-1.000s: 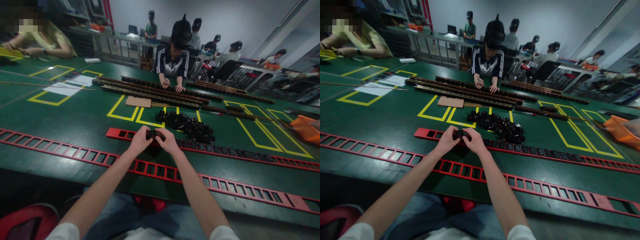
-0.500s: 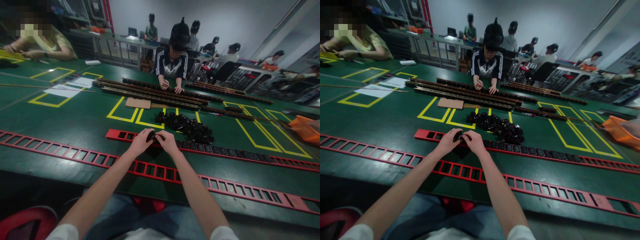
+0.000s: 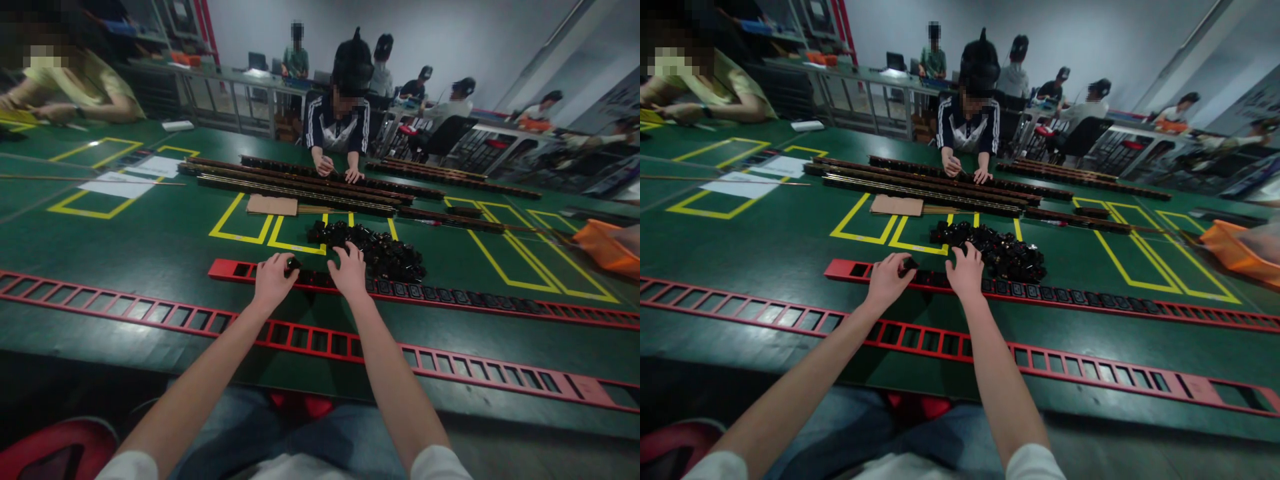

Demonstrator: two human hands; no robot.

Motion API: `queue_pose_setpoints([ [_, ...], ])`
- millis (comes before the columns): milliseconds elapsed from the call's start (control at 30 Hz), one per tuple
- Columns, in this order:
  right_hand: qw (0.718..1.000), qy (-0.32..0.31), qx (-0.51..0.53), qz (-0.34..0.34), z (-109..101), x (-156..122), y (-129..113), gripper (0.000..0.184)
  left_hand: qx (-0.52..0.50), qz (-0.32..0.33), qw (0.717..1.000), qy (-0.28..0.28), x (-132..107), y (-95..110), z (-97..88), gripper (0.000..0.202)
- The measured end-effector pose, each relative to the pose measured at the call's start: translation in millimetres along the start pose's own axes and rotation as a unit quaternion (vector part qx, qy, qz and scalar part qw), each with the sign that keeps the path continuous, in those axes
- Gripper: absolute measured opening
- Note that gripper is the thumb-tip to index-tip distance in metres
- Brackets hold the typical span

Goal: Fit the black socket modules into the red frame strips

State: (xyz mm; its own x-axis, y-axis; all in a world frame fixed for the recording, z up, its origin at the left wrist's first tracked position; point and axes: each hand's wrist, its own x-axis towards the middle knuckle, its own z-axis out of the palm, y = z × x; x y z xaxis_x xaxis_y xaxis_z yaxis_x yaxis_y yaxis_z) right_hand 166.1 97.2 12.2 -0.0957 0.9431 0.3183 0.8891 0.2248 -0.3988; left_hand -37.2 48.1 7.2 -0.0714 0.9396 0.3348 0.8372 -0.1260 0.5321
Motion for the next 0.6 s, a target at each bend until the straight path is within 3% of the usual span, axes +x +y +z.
queue_pose_setpoints([
  [67, 0.998, -0.028, -0.035, 0.041, -2.6, 2.0, 5.4, 0.040, 0.024, -0.019, 1.000, 0.004, -0.1, 0.6, -1.6, 0.030],
  [233, 0.992, -0.096, -0.070, 0.034, -2.7, 3.3, 6.7, 0.044, 0.024, -0.019, 1.000, -0.002, 0.0, -1.3, 2.4, 0.033],
  [467, 0.990, -0.096, -0.097, 0.047, -1.7, 2.9, 3.0, 0.044, -0.029, 0.045, 0.994, -0.091, -1.7, -3.5, 14.2, 0.046],
  [600, 0.993, -0.062, -0.091, 0.045, -2.5, 0.5, 2.2, 0.045, -0.015, 0.018, 0.998, -0.064, 0.3, -9.4, 10.1, 0.053],
])
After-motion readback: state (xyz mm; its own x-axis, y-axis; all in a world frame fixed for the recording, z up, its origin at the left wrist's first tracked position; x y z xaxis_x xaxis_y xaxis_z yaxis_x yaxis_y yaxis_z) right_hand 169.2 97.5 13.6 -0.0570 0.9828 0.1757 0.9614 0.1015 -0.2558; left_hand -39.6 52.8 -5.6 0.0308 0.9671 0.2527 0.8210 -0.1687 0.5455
